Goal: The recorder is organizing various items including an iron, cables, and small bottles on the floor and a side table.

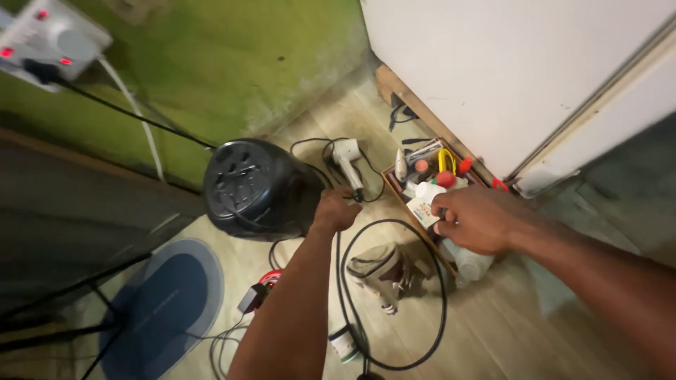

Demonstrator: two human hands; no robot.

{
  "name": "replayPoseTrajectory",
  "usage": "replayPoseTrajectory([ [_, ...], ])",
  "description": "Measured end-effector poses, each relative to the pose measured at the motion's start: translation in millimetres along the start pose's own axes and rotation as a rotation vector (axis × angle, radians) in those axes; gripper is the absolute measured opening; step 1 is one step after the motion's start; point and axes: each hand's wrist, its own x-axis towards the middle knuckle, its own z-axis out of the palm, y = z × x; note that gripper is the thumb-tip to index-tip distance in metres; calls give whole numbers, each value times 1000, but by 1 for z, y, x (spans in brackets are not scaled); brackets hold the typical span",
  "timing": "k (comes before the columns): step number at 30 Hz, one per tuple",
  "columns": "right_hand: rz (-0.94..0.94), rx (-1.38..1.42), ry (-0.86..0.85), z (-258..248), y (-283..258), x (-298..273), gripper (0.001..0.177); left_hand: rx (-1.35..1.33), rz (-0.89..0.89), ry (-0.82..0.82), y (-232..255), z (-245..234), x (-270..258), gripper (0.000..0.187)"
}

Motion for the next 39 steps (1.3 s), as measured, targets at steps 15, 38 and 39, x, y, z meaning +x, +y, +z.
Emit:
replayPoseTrajectory([
  [15,-100,-330,22,-1,3,-3,33,239,-40,-651,8,99,100,54],
  [38,-214,-173,248,1,-20,2,69,-247,21,328,122,-100,-66,29],
  [39,-140,-90,191,-6,-31,-3,66,-283,45,379,128,-112,-78,26],
])
